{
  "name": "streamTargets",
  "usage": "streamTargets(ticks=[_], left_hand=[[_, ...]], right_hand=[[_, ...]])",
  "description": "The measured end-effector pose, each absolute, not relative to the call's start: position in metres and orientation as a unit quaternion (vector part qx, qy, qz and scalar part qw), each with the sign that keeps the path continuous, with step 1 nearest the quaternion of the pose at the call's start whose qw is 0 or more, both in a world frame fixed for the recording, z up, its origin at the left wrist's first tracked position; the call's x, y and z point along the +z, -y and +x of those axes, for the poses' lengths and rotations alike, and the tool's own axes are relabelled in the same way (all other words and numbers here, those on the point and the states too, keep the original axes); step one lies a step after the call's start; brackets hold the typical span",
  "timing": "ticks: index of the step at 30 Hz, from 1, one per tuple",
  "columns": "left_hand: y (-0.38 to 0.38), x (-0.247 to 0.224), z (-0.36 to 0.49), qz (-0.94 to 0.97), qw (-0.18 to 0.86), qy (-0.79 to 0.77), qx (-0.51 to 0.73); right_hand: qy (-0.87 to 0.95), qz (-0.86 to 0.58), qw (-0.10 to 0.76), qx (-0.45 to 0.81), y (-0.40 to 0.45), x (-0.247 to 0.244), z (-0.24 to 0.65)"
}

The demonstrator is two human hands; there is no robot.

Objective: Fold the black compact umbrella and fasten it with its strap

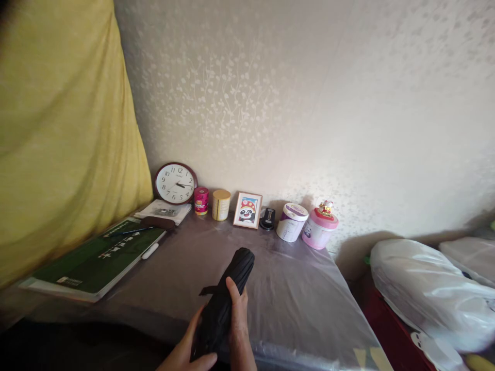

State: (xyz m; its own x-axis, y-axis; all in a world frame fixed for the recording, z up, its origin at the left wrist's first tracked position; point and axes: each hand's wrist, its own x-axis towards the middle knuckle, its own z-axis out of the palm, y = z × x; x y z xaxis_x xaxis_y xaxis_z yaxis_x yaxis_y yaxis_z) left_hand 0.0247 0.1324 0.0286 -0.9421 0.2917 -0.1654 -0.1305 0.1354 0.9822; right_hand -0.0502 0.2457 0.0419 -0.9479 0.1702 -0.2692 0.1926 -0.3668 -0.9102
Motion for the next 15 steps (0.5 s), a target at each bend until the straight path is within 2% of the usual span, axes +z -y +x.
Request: streamTargets(ticks=[2, 4, 8, 11, 13, 15], left_hand=[[-0.133, 0.03, 0.024, 0.042, 0.211, -0.688, 0.693], [-0.137, 0.029, 0.025, 0.019, 0.218, -0.701, 0.679], [-0.142, 0.023, 0.027, 0.027, 0.091, -0.84, 0.534], [-0.138, 0.021, 0.025, 0.037, 0.088, -0.885, 0.456], [-0.133, 0.026, 0.024, 0.05, 0.085, -0.864, 0.494], [-0.129, 0.035, 0.021, 0.059, 0.096, -0.802, 0.587]], right_hand=[[-0.556, 0.167, 0.03, -0.813, -0.246, 0.04, -0.049], [-0.565, 0.142, 0.026, -0.813, -0.246, 0.042, -0.05], [-0.62, 0.106, -0.033, -0.777, -0.241, 0.045, -0.055], [-0.634, 0.12, -0.042, -0.762, -0.238, 0.042, -0.057], [-0.621, 0.125, -0.024, -0.773, -0.238, 0.038, -0.056], [-0.606, 0.123, -0.006, -0.785, -0.239, 0.035, -0.054]])
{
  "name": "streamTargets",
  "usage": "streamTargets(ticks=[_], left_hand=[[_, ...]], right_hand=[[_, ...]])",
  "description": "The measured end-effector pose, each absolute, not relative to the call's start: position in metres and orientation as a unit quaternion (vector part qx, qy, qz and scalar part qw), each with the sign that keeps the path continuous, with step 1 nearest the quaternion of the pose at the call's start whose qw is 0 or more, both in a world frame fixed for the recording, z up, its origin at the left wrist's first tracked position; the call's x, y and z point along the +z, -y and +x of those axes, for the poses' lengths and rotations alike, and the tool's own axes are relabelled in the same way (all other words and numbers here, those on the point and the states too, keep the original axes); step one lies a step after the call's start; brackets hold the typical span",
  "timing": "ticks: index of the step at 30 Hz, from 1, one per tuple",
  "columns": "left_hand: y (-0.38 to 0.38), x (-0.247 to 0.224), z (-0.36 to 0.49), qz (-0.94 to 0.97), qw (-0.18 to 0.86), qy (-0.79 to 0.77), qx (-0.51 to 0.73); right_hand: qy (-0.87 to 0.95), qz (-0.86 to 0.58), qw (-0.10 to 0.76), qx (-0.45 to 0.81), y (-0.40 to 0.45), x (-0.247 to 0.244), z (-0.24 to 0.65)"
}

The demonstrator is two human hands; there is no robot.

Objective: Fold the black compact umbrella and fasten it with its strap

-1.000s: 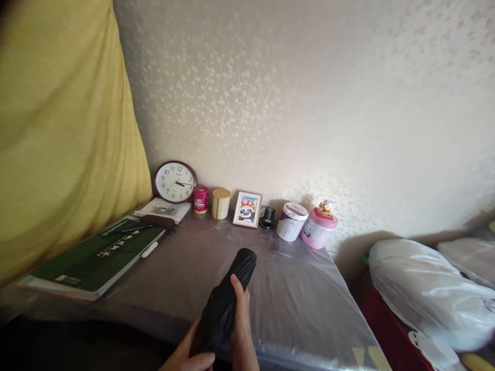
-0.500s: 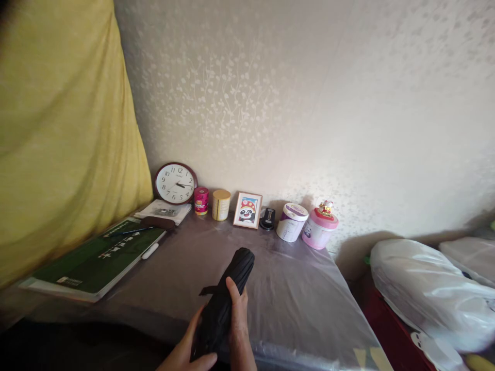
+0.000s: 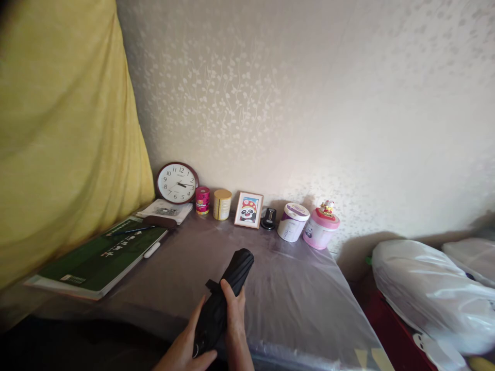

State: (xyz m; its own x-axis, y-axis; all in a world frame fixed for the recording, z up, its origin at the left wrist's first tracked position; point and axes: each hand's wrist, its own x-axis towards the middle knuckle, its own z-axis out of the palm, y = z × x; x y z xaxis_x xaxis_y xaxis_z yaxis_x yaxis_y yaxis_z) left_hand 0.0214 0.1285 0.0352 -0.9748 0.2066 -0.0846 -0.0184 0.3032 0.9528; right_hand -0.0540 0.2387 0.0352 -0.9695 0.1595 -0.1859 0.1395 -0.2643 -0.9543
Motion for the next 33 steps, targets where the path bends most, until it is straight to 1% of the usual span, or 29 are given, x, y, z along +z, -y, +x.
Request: streamTargets(ticks=[2, 4, 5, 9, 11, 13, 15, 18, 21, 27, 33], left_hand=[[-0.127, 0.047, 0.019, 0.028, 0.168, -0.715, 0.678], [-0.13, 0.055, 0.016, -0.032, 0.213, -0.681, 0.7], [-0.132, 0.057, 0.014, -0.044, 0.212, -0.687, 0.694], [-0.135, 0.042, 0.007, -0.053, 0.139, -0.762, 0.631], [-0.132, 0.028, 0.002, -0.025, 0.075, -0.817, 0.571], [-0.127, 0.017, -0.003, 0.033, -0.011, -0.867, 0.498], [-0.123, 0.012, -0.008, 0.048, -0.02, -0.902, 0.429], [-0.122, 0.017, -0.011, 0.038, 0.019, -0.939, 0.34], [-0.125, 0.024, -0.011, 0.025, 0.032, -0.957, 0.286], [-0.127, 0.025, -0.01, 0.015, 0.046, -0.965, 0.256], [-0.126, 0.027, -0.01, 0.023, 0.038, -0.963, 0.267]], right_hand=[[0.607, -0.12, -0.004, 0.785, -0.239, 0.034, -0.053], [0.629, -0.116, 0.003, 0.768, -0.241, 0.035, -0.054], [0.647, -0.111, 0.012, 0.754, -0.241, 0.036, -0.055], [0.754, -0.068, 0.069, 0.65, -0.247, 0.033, -0.062], [0.811, -0.055, 0.122, 0.569, -0.25, 0.028, -0.065], [0.849, -0.039, 0.171, 0.499, -0.252, 0.022, -0.067], [0.866, 0.01, 0.19, 0.463, -0.253, 0.016, -0.068], [0.857, 0.125, 0.191, 0.461, -0.254, 0.012, -0.068], [0.832, 0.199, 0.187, 0.483, -0.257, 0.012, -0.069], [0.788, 0.232, 0.139, 0.554, -0.263, 0.017, -0.068], [0.779, 0.259, 0.097, 0.563, -0.264, 0.031, -0.058]])
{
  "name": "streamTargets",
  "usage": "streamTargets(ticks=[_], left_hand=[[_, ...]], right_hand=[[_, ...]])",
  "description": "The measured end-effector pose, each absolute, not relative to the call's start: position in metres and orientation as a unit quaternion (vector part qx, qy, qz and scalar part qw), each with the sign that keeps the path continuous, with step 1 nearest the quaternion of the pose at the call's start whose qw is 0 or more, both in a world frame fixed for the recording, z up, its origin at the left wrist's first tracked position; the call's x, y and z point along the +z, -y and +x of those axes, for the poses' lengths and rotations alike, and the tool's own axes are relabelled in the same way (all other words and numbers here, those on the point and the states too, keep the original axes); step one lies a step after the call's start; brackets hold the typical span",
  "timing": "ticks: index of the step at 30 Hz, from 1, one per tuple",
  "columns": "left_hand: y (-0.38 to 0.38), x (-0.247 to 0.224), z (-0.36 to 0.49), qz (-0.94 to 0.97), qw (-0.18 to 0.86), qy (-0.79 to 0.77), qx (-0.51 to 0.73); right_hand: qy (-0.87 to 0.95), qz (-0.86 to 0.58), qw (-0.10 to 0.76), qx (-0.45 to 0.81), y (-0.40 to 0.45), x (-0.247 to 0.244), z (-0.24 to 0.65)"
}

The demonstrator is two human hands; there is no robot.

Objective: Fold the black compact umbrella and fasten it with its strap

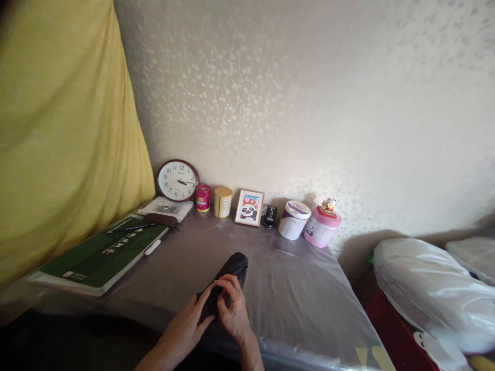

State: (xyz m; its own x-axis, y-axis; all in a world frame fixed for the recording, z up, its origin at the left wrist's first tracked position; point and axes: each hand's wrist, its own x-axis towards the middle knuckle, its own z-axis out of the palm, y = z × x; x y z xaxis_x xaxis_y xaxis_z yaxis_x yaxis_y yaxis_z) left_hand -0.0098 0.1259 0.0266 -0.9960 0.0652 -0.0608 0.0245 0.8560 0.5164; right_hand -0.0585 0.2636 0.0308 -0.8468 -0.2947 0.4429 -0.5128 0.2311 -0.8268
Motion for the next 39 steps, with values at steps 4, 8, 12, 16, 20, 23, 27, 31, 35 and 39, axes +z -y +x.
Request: streamTargets(ticks=[4, 8, 12, 16, 20, 23, 27, 31, 35, 39], left_hand=[[-0.126, 0.032, -0.009, 0.021, 0.048, -0.963, 0.266], [-0.127, 0.035, -0.008, 0.024, 0.047, -0.967, 0.251], [-0.129, 0.035, -0.007, 0.03, 0.047, -0.97, 0.236], [-0.131, 0.033, -0.006, 0.031, 0.054, -0.976, 0.207], [-0.132, 0.034, -0.005, 0.029, 0.054, -0.982, 0.178], [-0.134, 0.033, -0.004, 0.021, 0.057, -0.984, 0.168], [-0.136, 0.028, -0.003, 0.019, 0.047, -0.985, 0.163], [-0.134, 0.026, -0.001, 0.01, 0.03, -0.983, 0.179], [-0.129, 0.03, 0.003, 0.0, 0.049, -0.979, 0.196], [-0.124, 0.03, 0.008, 0.002, 0.048, -0.976, 0.21]], right_hand=[[0.765, 0.222, 0.074, 0.6, -0.264, 0.031, -0.058], [0.714, 0.138, 0.051, 0.685, -0.272, 0.025, -0.062], [0.682, 0.101, 0.025, 0.724, -0.28, 0.029, -0.063], [0.678, 0.117, 0.002, 0.726, -0.277, 0.035, -0.069], [0.709, 0.137, -0.033, 0.691, -0.268, 0.037, -0.08], [0.768, 0.167, -0.03, 0.618, -0.263, 0.04, -0.087], [0.856, 0.218, 0.038, 0.468, -0.255, 0.046, -0.092], [0.888, 0.211, 0.059, 0.405, -0.245, 0.048, -0.096], [0.853, 0.145, -0.005, 0.501, -0.245, 0.051, -0.101], [0.804, 0.079, -0.043, 0.587, -0.252, 0.056, -0.1]])
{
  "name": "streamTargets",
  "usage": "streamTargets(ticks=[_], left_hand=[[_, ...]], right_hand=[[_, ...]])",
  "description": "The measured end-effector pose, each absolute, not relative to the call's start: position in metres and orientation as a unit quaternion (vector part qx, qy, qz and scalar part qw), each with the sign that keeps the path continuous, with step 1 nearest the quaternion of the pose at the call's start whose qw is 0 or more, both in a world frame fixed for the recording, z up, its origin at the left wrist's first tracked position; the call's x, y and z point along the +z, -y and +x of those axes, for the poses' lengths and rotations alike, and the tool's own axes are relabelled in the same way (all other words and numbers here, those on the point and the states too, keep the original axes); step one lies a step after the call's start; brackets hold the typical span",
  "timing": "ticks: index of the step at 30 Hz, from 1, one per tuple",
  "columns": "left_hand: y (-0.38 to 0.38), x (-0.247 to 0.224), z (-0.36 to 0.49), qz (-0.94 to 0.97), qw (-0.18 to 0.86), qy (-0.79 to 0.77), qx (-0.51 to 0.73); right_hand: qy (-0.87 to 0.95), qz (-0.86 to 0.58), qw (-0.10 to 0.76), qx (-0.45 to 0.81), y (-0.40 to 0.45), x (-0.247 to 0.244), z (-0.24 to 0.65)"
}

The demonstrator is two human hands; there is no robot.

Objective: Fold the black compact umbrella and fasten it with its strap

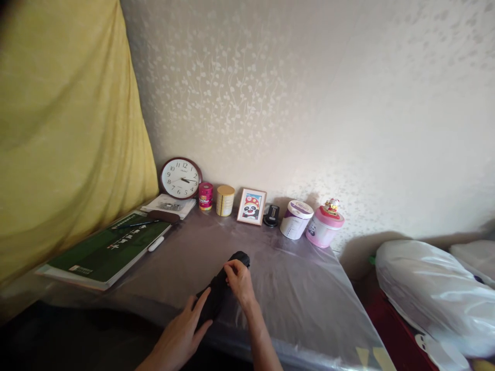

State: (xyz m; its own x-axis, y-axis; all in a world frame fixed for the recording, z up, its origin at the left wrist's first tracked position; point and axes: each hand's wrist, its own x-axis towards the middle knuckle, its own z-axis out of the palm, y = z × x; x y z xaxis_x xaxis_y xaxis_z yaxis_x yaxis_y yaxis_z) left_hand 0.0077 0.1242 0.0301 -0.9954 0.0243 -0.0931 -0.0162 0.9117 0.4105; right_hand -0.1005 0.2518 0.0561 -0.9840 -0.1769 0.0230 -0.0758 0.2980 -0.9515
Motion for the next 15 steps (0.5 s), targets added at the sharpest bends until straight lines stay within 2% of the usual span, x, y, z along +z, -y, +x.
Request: streamTargets(ticks=[3, 5, 11, 15], left_hand=[[-0.121, 0.028, 0.011, 0.004, 0.046, -0.975, 0.218], [-0.119, 0.028, 0.013, 0.002, 0.047, -0.976, 0.213], [-0.113, 0.023, 0.021, 0.003, 0.05, -0.969, 0.244], [-0.113, 0.019, 0.024, 0.026, 0.015, -0.966, 0.256]], right_hand=[[-0.827, -0.182, -0.026, -0.532, -0.254, 0.058, -0.096], [-0.841, -0.258, -0.043, -0.473, -0.253, 0.057, -0.094], [-0.853, -0.293, -0.057, -0.429, -0.252, 0.057, -0.098], [-0.862, -0.343, -0.029, -0.372, -0.251, 0.061, -0.097]])
